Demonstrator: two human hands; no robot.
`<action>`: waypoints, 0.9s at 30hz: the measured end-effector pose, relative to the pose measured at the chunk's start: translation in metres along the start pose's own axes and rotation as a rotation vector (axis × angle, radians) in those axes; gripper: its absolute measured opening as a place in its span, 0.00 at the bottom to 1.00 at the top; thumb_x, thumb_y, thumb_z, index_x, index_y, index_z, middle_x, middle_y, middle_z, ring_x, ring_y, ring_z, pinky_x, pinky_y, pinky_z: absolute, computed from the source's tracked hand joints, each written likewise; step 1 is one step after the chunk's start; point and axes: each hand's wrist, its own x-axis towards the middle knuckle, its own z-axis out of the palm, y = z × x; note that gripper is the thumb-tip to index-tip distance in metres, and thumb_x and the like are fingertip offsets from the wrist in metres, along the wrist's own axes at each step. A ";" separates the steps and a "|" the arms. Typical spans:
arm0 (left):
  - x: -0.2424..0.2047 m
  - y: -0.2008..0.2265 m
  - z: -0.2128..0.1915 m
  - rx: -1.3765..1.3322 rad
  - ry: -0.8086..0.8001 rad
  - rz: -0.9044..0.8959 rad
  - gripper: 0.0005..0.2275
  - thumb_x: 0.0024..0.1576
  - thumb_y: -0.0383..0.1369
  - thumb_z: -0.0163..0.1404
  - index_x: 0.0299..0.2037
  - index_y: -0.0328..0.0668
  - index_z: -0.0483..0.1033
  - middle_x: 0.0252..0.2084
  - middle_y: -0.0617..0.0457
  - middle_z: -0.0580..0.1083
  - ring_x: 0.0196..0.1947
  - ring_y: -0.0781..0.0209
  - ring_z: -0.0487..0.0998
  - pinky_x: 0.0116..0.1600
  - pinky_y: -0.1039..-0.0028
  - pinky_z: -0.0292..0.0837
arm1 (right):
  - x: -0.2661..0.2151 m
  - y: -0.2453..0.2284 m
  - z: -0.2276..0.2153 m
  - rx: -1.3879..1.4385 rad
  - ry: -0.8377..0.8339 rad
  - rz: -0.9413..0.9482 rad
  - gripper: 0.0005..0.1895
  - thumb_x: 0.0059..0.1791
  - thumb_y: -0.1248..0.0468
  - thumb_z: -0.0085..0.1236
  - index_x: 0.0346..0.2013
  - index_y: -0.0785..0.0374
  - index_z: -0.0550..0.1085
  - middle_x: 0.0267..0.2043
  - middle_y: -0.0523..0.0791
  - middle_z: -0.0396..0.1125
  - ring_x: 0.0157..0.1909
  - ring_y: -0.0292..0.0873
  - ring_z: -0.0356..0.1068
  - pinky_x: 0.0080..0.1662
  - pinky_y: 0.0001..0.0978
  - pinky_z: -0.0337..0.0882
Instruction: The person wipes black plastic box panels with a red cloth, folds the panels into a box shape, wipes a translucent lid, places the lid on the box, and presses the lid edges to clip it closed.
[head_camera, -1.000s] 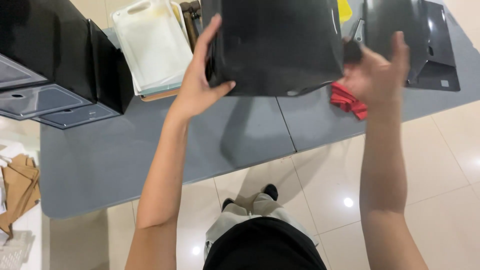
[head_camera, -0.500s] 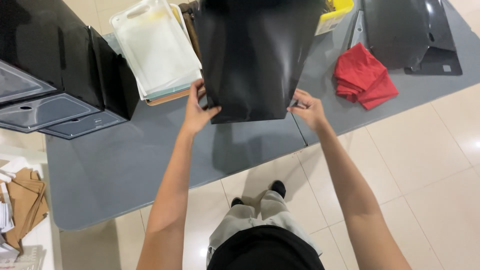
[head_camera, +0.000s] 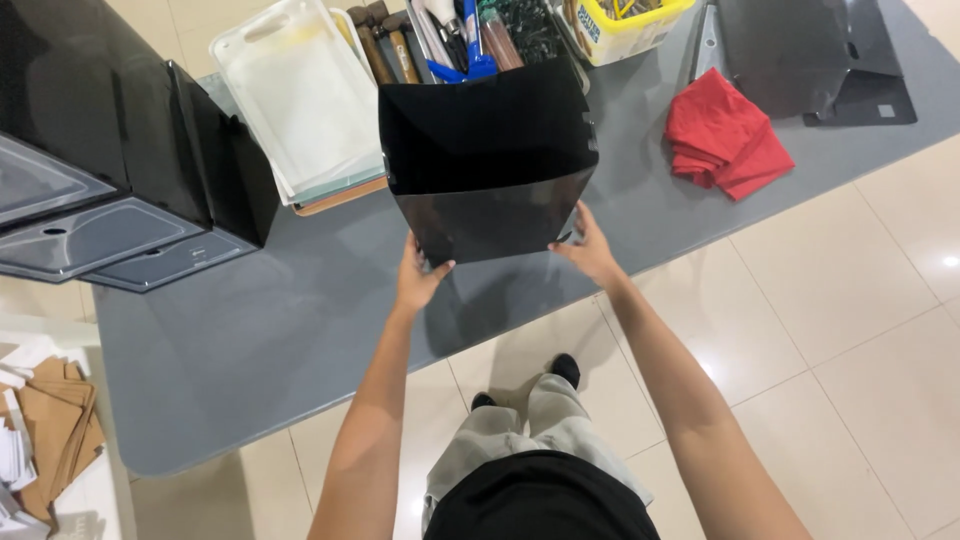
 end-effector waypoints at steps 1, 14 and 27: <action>0.002 -0.003 0.003 -0.002 -0.004 0.003 0.49 0.46 0.16 0.64 0.77 0.39 0.44 0.72 0.44 0.60 0.72 0.52 0.62 0.74 0.62 0.56 | 0.001 0.003 0.005 0.000 0.005 -0.002 0.59 0.39 0.69 0.71 0.77 0.57 0.45 0.76 0.47 0.47 0.78 0.48 0.43 0.64 0.44 0.63; 0.029 -0.051 0.051 0.131 0.231 -0.250 0.37 0.60 0.31 0.58 0.76 0.36 0.47 0.67 0.42 0.68 0.66 0.53 0.70 0.70 0.68 0.62 | 0.027 0.009 0.011 -0.091 0.177 -0.049 0.46 0.43 0.65 0.72 0.71 0.63 0.58 0.70 0.52 0.58 0.70 0.49 0.58 0.64 0.41 0.62; 0.065 -0.149 0.284 -0.021 0.913 -0.721 0.43 0.56 0.37 0.59 0.76 0.37 0.40 0.74 0.40 0.58 0.67 0.49 0.65 0.67 0.65 0.58 | 0.077 -0.012 -0.158 -0.321 0.153 -0.039 0.30 0.46 0.61 0.62 0.64 0.54 0.70 0.68 0.50 0.65 0.67 0.51 0.65 0.57 0.43 0.70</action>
